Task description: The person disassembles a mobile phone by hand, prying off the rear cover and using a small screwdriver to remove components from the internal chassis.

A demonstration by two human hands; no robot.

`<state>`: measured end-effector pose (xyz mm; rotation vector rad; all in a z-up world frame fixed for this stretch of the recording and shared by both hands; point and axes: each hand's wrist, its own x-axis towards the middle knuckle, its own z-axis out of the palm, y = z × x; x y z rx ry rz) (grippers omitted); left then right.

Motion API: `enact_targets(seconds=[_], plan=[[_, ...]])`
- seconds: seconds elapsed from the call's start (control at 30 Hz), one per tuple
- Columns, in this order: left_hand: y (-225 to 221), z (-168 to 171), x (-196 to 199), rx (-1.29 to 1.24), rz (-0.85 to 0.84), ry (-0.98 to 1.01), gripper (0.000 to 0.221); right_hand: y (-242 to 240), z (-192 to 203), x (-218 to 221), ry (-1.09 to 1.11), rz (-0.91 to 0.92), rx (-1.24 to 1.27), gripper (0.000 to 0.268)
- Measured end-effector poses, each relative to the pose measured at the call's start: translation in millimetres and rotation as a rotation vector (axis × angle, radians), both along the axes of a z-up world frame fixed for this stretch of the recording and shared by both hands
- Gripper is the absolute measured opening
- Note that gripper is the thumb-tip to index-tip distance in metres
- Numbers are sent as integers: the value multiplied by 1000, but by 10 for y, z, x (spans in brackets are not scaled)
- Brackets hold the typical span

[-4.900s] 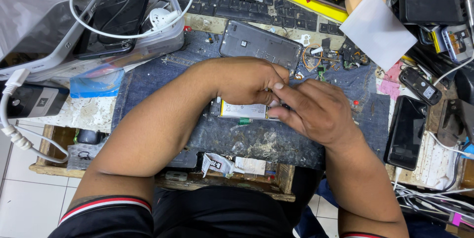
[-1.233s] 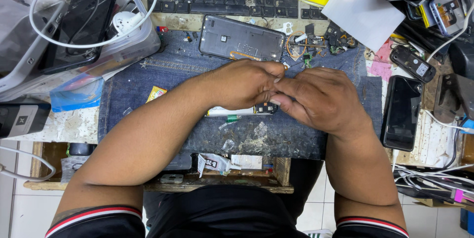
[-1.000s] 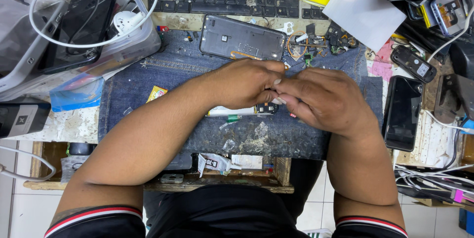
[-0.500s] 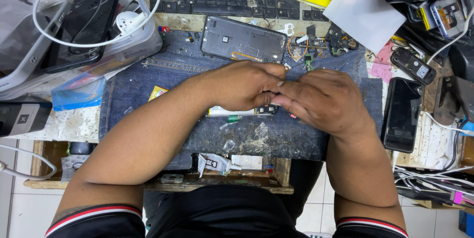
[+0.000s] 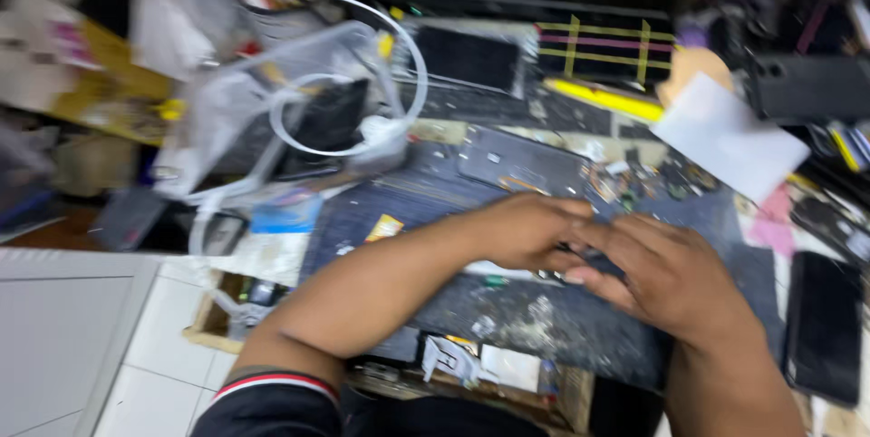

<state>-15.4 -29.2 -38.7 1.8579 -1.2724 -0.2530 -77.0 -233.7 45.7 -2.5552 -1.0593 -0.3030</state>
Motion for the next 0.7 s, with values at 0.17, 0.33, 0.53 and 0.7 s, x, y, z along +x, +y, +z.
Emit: enact_targets(seconds=[0.17, 0.33, 0.53, 0.7], plan=[[67, -43, 16, -87, -49, -33, 30, 45, -21, -69, 86, 14, 81, 30], [92, -88, 52, -184, -157, 37, 22, 5, 26, -19, 130, 182, 154, 40], [35, 110, 12, -140, -56, 17, 31, -18, -16, -26, 174, 42, 110, 33], [59, 204, -18, -114, -105, 176, 21, -44, 103, -37, 134, 212, 225, 34]])
